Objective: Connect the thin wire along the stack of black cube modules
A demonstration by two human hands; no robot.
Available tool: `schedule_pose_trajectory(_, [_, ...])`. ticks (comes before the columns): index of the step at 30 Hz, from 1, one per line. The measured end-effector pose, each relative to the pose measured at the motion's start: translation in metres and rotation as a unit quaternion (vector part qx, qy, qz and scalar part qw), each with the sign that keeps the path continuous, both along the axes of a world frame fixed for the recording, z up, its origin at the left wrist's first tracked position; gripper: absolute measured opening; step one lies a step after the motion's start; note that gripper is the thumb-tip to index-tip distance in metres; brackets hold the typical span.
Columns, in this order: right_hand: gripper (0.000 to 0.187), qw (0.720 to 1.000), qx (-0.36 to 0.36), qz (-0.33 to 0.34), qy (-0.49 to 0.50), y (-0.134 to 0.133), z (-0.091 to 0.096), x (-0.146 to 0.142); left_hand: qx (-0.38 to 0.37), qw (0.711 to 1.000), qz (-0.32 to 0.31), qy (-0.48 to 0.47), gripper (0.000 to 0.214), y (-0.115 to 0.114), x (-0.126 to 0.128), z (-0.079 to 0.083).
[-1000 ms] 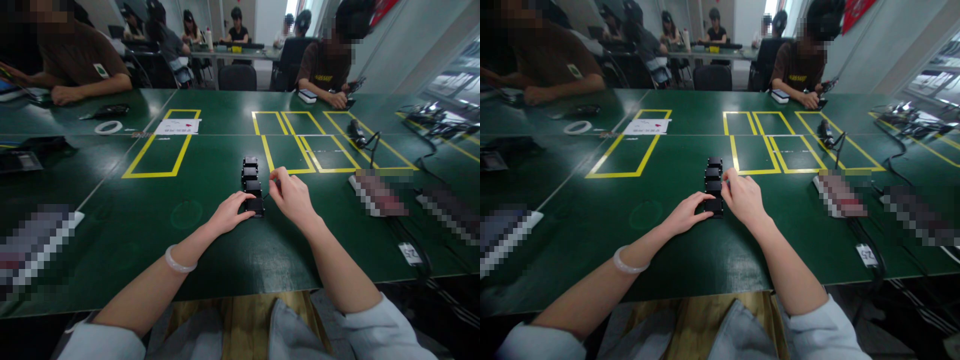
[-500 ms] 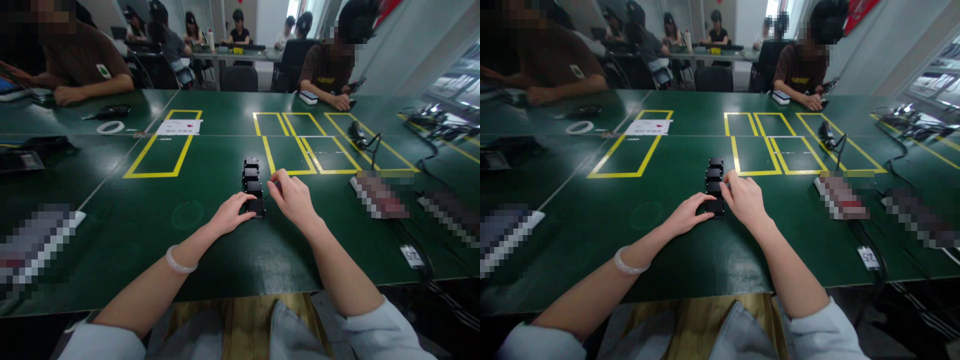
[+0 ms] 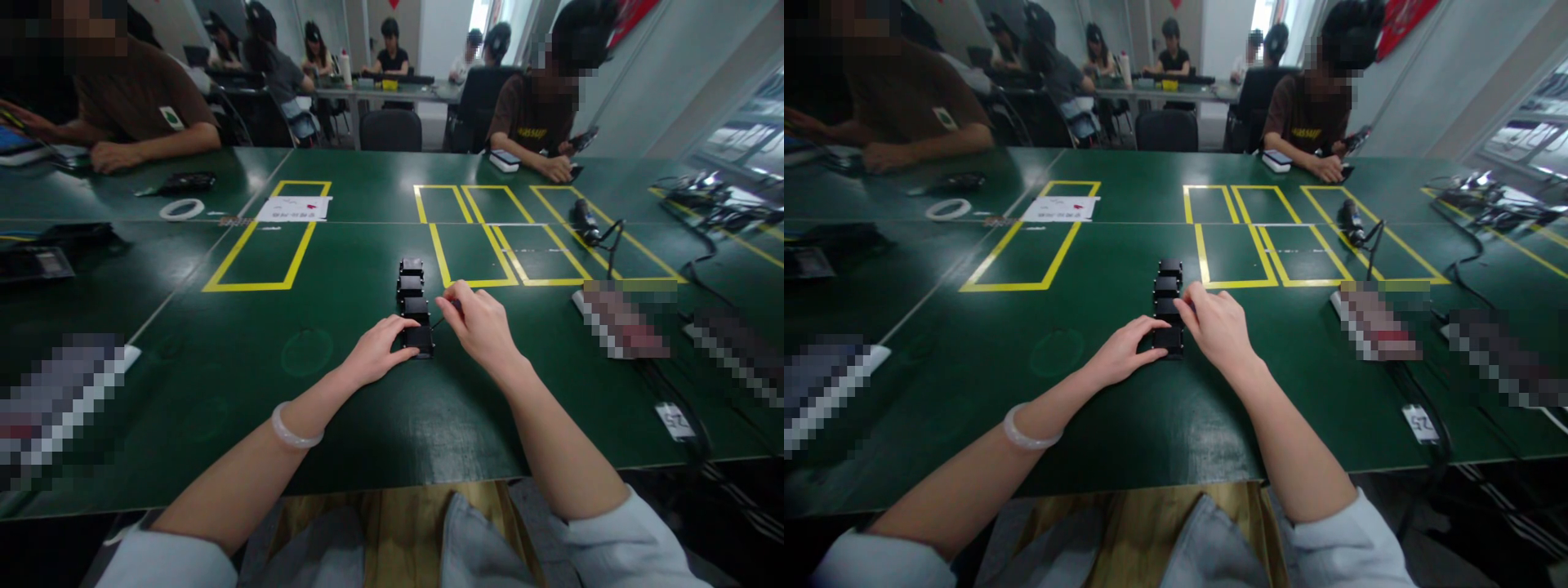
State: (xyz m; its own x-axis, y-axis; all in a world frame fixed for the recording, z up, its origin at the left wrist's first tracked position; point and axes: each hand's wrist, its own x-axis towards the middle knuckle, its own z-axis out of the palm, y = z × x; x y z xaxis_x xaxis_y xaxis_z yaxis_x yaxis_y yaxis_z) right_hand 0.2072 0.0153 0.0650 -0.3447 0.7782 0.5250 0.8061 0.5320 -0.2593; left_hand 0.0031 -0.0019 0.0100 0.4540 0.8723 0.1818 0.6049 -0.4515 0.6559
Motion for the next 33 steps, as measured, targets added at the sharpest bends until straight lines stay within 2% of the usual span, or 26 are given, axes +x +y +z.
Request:
schedule_pose_trajectory(6, [0.016,1.000,0.000,-0.012,-0.004,-0.0006,0.0013,-0.0007,0.006,1.000,-0.002,0.000,0.036,-0.0001,-0.0006,-0.0005])
schedule_pose_trajectory(12, [0.025,1.000,0.007,-0.004,-0.001,0.0001,-0.0008,0.0003,0.013,1.000,-0.003,-0.001,0.036,0.0001,-0.0005,-0.0012])
schedule_pose_trajectory(19, [0.018,1.000,0.008,-0.016,0.003,-0.0004,0.0004,-0.0014,0.004,1.000,0.000,0.004,0.036,0.0004,-0.0001,-0.0004])
schedule_pose_trajectory(25, [0.025,1.000,0.013,-0.010,-0.008,-0.0006,0.0000,-0.0003,0.008,1.000,-0.004,0.003,0.036,0.0003,-0.0004,0.0000])
schedule_pose_trajectory(33, [0.018,1.000,0.003,-0.015,0.004,0.0001,0.0005,0.0003,0.006,1.000,-0.002,0.006,0.036,-0.0002,0.0001,0.0006])
